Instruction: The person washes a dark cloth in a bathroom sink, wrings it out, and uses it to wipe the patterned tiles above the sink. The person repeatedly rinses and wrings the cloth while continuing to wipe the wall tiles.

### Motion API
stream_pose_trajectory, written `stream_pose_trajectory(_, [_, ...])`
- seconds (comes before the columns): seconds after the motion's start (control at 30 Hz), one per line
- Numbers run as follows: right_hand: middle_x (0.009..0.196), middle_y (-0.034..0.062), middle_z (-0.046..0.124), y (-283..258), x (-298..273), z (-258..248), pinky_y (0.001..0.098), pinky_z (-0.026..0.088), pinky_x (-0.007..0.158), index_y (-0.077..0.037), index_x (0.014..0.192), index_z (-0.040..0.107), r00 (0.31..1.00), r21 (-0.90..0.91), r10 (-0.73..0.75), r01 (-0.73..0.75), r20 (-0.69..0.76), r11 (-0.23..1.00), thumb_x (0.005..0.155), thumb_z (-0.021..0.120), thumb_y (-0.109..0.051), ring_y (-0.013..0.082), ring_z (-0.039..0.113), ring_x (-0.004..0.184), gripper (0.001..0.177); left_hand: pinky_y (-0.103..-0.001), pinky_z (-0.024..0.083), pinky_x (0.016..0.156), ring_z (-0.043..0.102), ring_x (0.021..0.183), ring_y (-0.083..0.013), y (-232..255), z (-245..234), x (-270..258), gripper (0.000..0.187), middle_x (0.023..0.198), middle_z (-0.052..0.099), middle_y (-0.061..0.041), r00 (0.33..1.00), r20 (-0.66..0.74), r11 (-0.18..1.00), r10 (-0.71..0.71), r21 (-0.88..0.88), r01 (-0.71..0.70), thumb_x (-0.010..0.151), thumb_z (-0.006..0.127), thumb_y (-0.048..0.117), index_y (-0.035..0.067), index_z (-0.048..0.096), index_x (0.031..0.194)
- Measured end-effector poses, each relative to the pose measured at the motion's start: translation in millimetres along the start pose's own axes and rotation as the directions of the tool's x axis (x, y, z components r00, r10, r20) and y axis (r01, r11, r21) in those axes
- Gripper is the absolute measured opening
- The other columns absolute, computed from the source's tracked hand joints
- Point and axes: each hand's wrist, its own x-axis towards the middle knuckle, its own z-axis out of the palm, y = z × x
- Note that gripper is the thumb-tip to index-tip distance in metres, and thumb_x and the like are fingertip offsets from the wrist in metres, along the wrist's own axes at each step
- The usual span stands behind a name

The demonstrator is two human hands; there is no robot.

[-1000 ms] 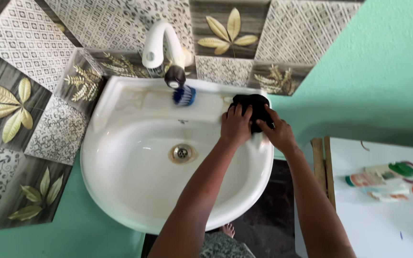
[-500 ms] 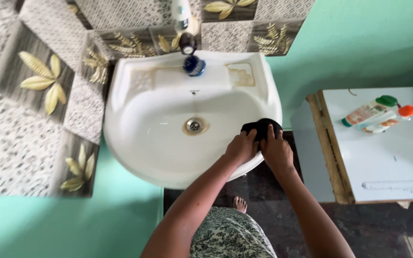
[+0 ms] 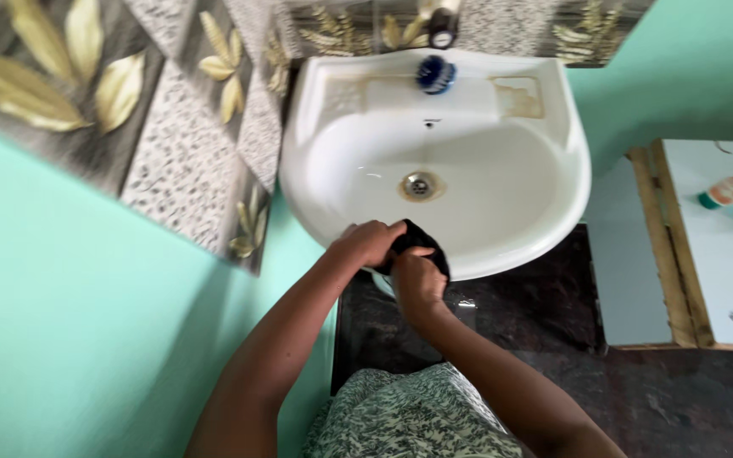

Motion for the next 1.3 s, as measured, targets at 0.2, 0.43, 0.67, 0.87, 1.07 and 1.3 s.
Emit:
stream_pose_trajectory(0.2, [0.071, 0.0171, 0.073, -89, 22, 2, 0.0307, 0.055, 0.037, 0.029, 0.119, 0.052, 0.975, 0.166, -0.127, 0.158, -0.183, 0.973, 0.096, 0.061, -0.025, 0.0179, 0.072, 0.053, 0.059, -0.059, 0.049, 0.095, 0.059, 0.123, -0.0385, -59, 10, -32, 0.038, 0.128, 0.063, -0.015, 0.952, -0.275, 0.976, -0.136, 0.127, 0.176, 0.097, 0.062, 0.032, 0.02, 0.051, 0.132])
stream_pose_trajectory(0.43, [0.1, 0.021, 0.073, -132, 127, -17, 0.0434, 0.062, 0.072, 0.002, 0.104, 0.068, 0.799, 0.263, -0.56, 0.601, -0.219, 0.755, 0.092, 0.062, -0.018, 0.0331, 0.076, 0.087, 0.024, -0.057, 0.053, 0.093, 0.054, 0.129, -0.0462, -137, -10, -46, 0.032, 0.146, 0.052, -0.022, 0.788, -0.536, 0.931, -0.303, 0.009, 0.365, 0.098, 0.057, 0.016, 0.013, 0.05, 0.129])
stream_pose_trajectory(0.67, [0.127, 0.0312, 0.062, -92, 217, -90, 0.0516, 0.055, 0.095, 0.0, 0.128, 0.056, 0.853, 0.437, -0.492, 0.515, -0.174, 0.738, 0.086, 0.072, -0.021, 0.0439, 0.066, 0.111, 0.049, -0.052, 0.055, 0.092, 0.057, 0.122, -0.045, -164, -12, 13, 0.057, 0.15, 0.045, -0.022, 0.568, -0.704, 0.899, -0.426, -0.262, 0.35, 0.085, 0.063, 0.008, 0.01, 0.044, 0.139])
stream_pose_trajectory(0.87, [0.141, 0.035, 0.052, -95, 230, -25, 0.0564, 0.05, 0.098, -0.002, 0.149, 0.043, 0.539, 0.532, -0.589, 0.821, -0.602, 0.208, 0.075, 0.069, -0.006, 0.0539, 0.052, 0.123, 0.079, -0.049, 0.059, 0.082, 0.06, 0.116, -0.0425, -124, 23, 9, 0.064, 0.137, 0.051, -0.026, 0.432, -0.698, 0.786, -0.572, -0.314, 0.533, 0.083, 0.07, 0.015, 0.008, 0.045, 0.142])
stream_pose_trajectory(1.07, [0.109, 0.0229, 0.073, -34, 152, -15, 0.0513, 0.055, 0.089, -0.016, 0.15, 0.049, 0.671, 0.712, -0.719, 0.593, -0.178, 0.376, 0.089, 0.059, -0.008, 0.0447, 0.07, 0.098, 0.063, -0.048, 0.061, 0.071, 0.07, 0.095, -0.0395, -47, 52, -14, 0.024, 0.109, 0.065, -0.023, 0.484, -0.521, 0.706, -0.703, -0.423, 0.569, 0.101, 0.057, 0.021, 0.006, 0.056, 0.12])
stream_pose_trajectory(1.3, [0.131, 0.0149, 0.066, 76, 168, 21, 0.0457, 0.049, 0.097, -0.015, 0.146, 0.052, 0.488, 0.75, -0.867, 0.535, 0.101, 0.388, 0.088, 0.067, -0.005, 0.0301, 0.063, 0.115, 0.061, -0.045, 0.058, 0.069, 0.074, 0.084, -0.0315, 60, 73, 33, 0.018, 0.087, 0.076, -0.014, 0.743, -0.47, 0.879, -0.477, -0.285, 0.384, 0.09, 0.061, 0.016, 0.007, 0.076, 0.087])
